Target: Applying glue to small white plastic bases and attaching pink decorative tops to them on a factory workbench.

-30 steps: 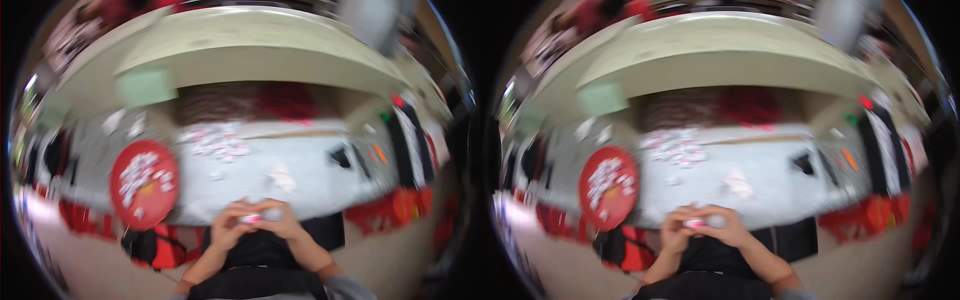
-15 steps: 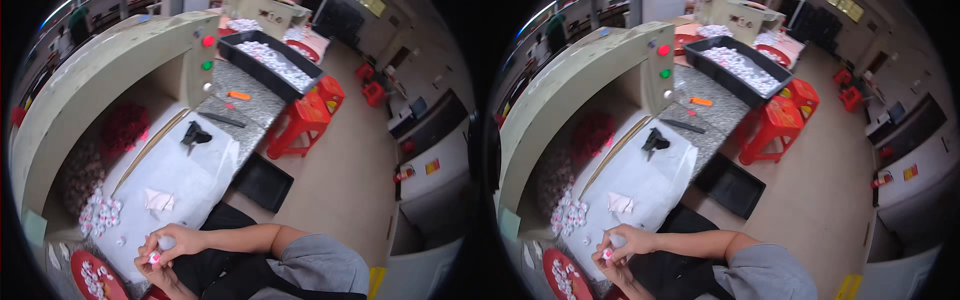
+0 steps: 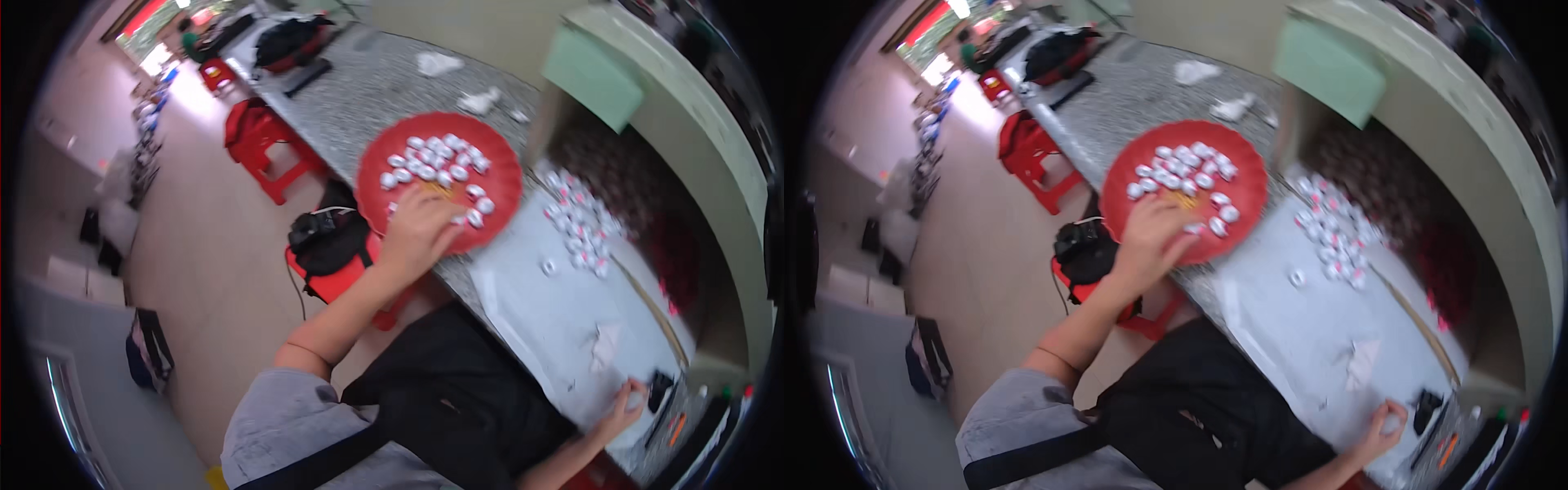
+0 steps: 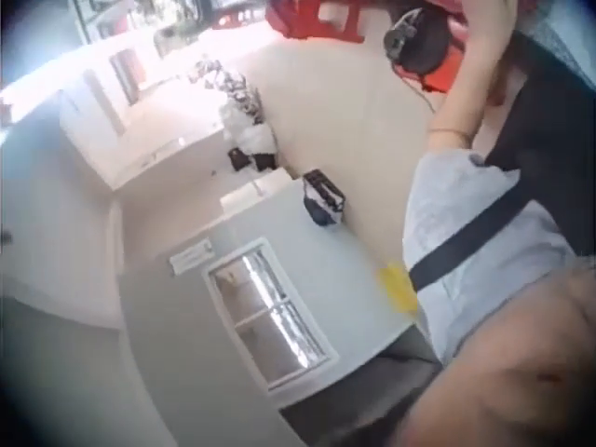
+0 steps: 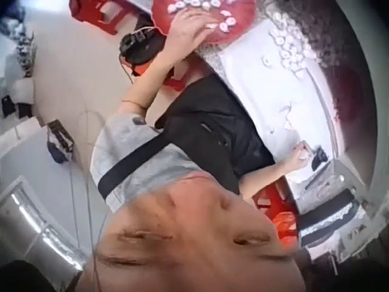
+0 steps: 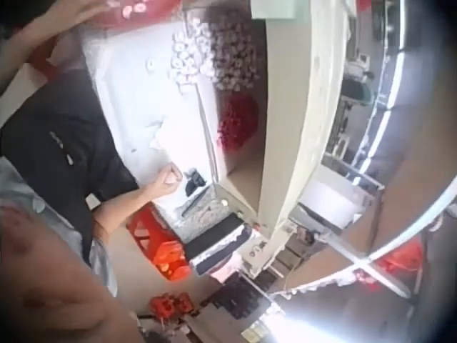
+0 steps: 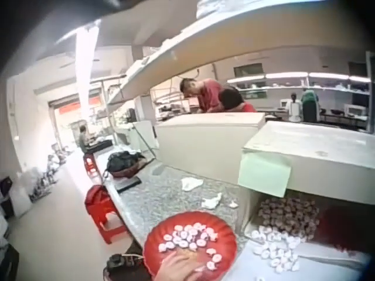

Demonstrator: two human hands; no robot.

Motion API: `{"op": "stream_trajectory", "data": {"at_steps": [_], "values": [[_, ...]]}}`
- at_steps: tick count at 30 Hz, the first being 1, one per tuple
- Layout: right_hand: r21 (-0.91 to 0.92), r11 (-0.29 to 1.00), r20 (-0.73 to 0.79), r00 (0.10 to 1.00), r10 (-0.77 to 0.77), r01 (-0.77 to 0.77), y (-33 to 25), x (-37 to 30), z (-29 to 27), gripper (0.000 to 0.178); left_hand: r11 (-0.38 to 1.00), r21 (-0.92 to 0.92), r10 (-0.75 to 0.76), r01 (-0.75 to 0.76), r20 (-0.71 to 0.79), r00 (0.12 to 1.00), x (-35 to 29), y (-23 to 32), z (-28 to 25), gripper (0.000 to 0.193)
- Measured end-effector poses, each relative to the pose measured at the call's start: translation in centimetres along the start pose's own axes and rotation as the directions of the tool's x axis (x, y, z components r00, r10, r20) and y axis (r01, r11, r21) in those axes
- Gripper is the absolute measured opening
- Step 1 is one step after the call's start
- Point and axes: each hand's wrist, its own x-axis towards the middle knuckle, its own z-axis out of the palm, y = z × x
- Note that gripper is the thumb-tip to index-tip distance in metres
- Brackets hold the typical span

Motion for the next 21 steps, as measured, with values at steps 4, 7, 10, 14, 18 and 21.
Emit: {"op": "stream_trajectory", "data": {"at_steps": [4, 7, 10, 14, 18, 21], "values": [[-0.151, 0.983, -0.065, 0.993, 0.1, -0.109, -1.0, -0.6, 0.3, 0.025, 0.991, 0.095, -0.1, 0.094, 0.063, 0.993, -2.4, -1.6, 1.0, 0.029], [-0.184, 0.983, -0.117, 0.993, 0.006, -0.027, -2.4, -0.6, 1.3, 0.019, 0.998, 0.005, -0.055, 0.055, -0.036, 0.998, -2.7, -0.2, -0.4, 0.027], [-0.117, 0.993, -0.081, 0.997, 0.008, -0.018, -2.3, -0.5, 1.0, 0.019, 0.96, -0.26, 0.091, -0.107, -0.07, 0.993, -3.4, 1.1, -0.8, 0.023], [-0.108, 0.992, -0.041, 0.997, 0.065, -0.069, -2.4, -0.2, 1.0, 0.018, 0.905, -0.395, 0.137, -0.157, -0.08, 0.987, -4.5, 2.5, -0.6, 0.02], [-0.185, 0.983, -0.05, 0.999, 0.013, -0.022, -1.2, -0.4, 1.0, 0.021, 0.86, -0.491, 0.115, -0.137, -0.075, 0.991, -4.9, 3.3, -0.4, 0.018], [-0.197, 0.978, -0.114, 0.99, -0.088, 0.064, -0.9, -0.6, 0.9, 0.023, 0.818, -0.554, 0.133, -0.152, -0.075, 0.988, -5.0, 4.5, 0.2, 0.018]]}}
